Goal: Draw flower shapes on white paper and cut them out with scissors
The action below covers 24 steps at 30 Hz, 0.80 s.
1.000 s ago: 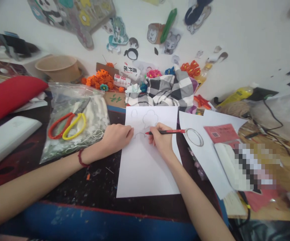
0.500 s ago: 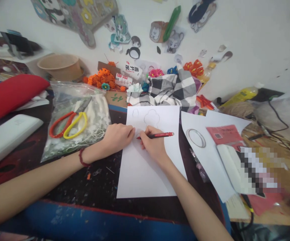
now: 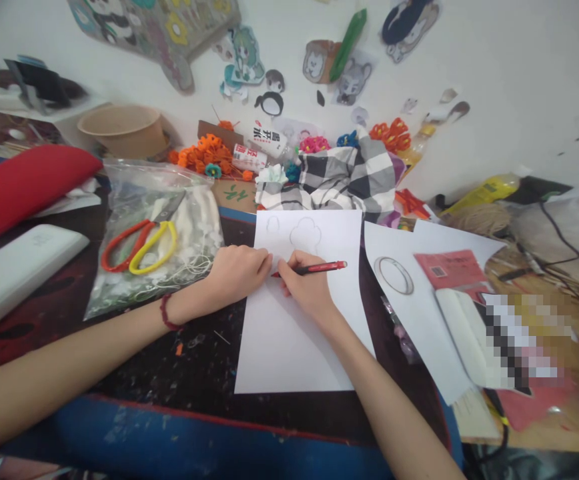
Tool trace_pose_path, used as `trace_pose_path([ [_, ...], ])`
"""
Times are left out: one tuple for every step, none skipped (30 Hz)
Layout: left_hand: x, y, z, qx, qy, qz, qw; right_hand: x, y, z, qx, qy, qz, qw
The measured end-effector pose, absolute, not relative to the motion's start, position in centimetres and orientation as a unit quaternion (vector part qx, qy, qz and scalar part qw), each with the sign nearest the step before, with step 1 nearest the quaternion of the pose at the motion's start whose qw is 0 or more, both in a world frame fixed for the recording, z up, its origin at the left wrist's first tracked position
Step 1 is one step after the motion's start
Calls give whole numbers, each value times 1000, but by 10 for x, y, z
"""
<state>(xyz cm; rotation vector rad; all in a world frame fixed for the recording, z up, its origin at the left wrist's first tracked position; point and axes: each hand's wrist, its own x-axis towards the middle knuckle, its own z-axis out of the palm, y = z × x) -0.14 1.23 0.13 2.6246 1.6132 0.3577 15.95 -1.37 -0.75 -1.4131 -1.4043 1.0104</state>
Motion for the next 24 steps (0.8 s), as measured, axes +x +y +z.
trace_pose_path([
  [-1,12,1,846,520,115,20,159,-14,-7,-569,-564,407,439],
  [-1,12,1,846,520,115,19,159,-14,-6,-570,-562,406,440],
  [-1,12,0,846,520,115,18,159,-15,-6,-571,-560,405,442],
  [-1,12,0,846,521,115,17,159,-15,-5,-573,-558,404,444],
  [-1,12,0,845,521,115,16,158,-16,-5,-575,-556,402,447],
  [-1,12,0,845,522,115,15,158,-16,-4,-576,-553,400,450],
  [-1,12,0,845,522,116,14,158,-16,-4,-578,-550,398,452],
  [-1,12,0,844,523,116,13,158,-16,-4,-580,-547,397,455],
  [-1,12,0,844,523,116,12,157,-15,-4,-583,-544,396,456],
  [-1,12,0,844,523,116,12,156,-15,-4,-585,-541,395,457],
  [-1,12,0,844,523,115,12,156,-15,-3,-587,-538,396,458],
  [-1,12,0,844,524,115,11,155,-15,-3,-589,-535,396,458],
  [-1,12,0,844,524,115,11,154,-15,-3,-590,-533,396,459],
  [-1,12,0,844,524,115,10,154,-15,-3,-590,-531,397,462],
  [-1,12,-1,844,524,114,10,155,-15,-2,-589,-528,396,466],
  [-1,12,-1,844,524,114,9,156,-15,-2,-589,-525,394,473],
  [-1,12,-1,844,523,114,9,158,-15,-1,-589,-519,388,482],
  [-1,12,-1,845,523,114,8,162,-14,-1,-592,-513,380,493],
  [-1,12,-1,845,522,113,8,166,-13,-1,-595,-506,370,503],
  [-1,13,-1,846,521,113,7,171,-12,-1,-599,-500,359,512],
  [0,13,-1,847,520,112,7,175,-11,-1,-602,-497,350,518],
  [0,13,-1,847,520,112,6,179,-10,-2,-604,-496,344,521],
  [0,13,-1,847,519,111,6,183,-10,-2,-604,-496,342,522],
  [0,13,-1,848,519,110,6,185,-9,-2,-603,-497,342,521],
])
